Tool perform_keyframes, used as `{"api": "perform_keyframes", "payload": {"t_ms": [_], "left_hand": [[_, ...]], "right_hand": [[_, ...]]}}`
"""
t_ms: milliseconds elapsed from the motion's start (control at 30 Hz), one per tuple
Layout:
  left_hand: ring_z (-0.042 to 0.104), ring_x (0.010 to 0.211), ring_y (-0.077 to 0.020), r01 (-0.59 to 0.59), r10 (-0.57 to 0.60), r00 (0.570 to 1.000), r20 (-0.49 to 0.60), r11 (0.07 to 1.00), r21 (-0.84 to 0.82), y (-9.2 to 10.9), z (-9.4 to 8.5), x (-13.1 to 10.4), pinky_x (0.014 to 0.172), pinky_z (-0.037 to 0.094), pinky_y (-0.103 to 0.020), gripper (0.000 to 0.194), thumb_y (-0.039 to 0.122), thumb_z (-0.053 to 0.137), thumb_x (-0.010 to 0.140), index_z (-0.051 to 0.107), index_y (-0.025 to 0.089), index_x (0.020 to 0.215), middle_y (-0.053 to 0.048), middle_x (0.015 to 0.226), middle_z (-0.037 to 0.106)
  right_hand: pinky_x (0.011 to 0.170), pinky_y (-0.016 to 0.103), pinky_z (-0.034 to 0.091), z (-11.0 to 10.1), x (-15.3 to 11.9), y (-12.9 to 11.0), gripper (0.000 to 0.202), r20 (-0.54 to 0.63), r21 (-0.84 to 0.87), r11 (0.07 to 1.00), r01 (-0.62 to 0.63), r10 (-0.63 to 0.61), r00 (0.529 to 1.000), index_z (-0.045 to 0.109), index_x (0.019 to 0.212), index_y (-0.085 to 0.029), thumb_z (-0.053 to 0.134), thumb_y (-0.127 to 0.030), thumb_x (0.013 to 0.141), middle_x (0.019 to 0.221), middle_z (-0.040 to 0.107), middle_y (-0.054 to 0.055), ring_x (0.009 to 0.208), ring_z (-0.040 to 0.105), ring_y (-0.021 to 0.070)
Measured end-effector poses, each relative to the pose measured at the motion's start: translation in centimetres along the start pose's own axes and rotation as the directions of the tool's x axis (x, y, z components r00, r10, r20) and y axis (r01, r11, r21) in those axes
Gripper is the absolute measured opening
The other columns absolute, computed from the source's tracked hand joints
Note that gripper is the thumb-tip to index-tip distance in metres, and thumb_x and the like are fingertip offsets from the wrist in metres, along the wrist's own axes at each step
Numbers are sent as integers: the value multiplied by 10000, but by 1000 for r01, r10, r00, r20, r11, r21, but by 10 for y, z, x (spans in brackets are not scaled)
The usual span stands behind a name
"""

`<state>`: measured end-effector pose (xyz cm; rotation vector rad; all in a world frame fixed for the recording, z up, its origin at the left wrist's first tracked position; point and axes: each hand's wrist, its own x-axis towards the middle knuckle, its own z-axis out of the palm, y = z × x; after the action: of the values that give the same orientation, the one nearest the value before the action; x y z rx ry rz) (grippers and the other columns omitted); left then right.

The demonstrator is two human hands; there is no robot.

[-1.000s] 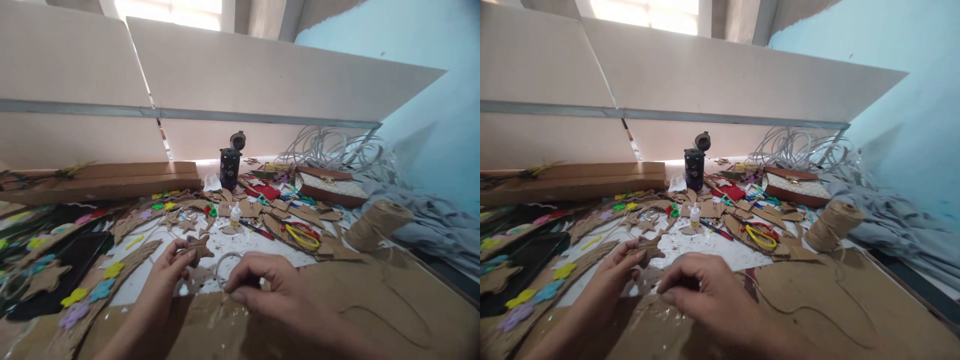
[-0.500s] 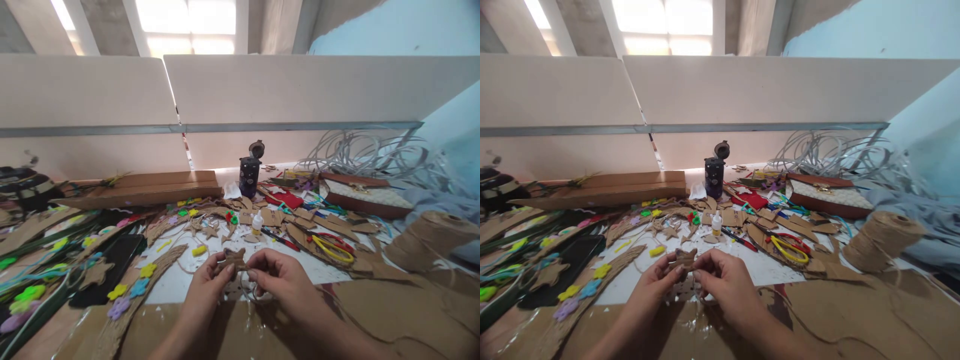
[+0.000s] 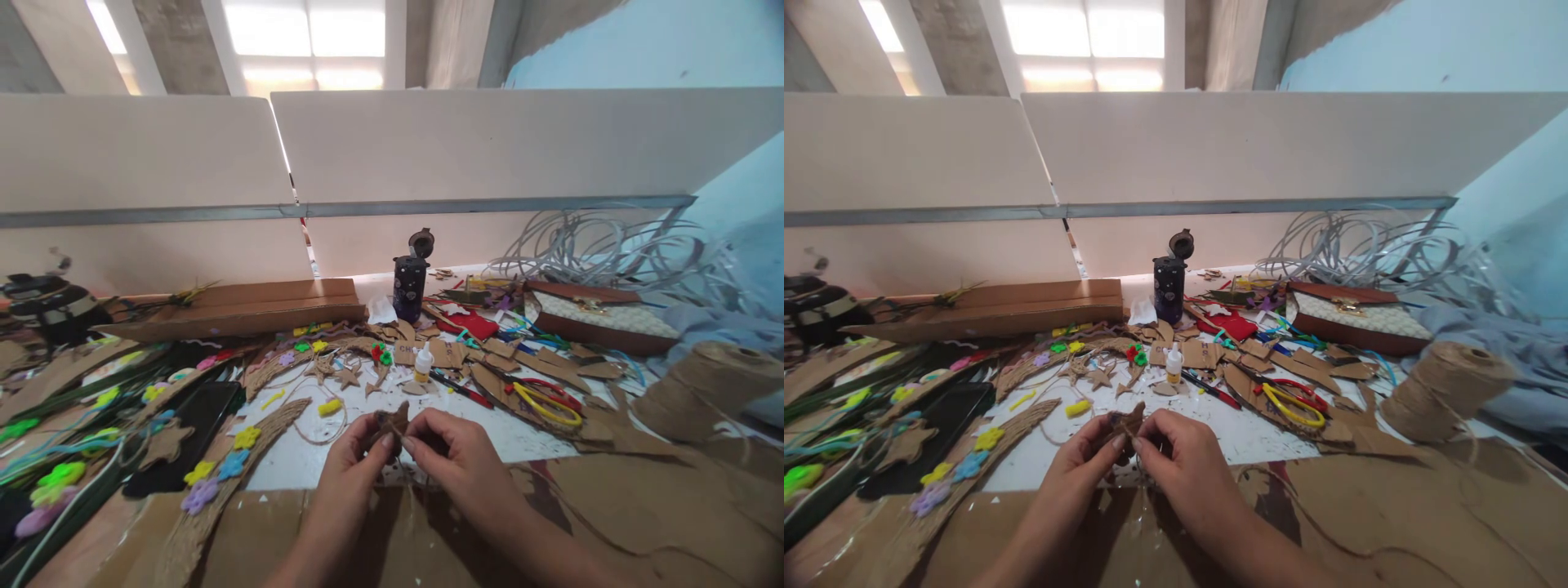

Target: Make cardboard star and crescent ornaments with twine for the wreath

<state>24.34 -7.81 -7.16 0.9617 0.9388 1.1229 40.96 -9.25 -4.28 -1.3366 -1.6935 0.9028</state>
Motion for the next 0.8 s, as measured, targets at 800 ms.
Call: {"api": "perform_keyframes", "payload": {"t_ms": [800], "left_hand": [[617,838,-197,-6,7,1000,-2,989,151,0,-1,0,762,469,-284,175,369,738,842,731,204,899,-60,885,710]], "right_hand": [[634,260,368,2,-1,1,117,18,-122,992,17,-14,1000,629,796,-186,586,-190,905,749,643,-8,684,548,149]]}}
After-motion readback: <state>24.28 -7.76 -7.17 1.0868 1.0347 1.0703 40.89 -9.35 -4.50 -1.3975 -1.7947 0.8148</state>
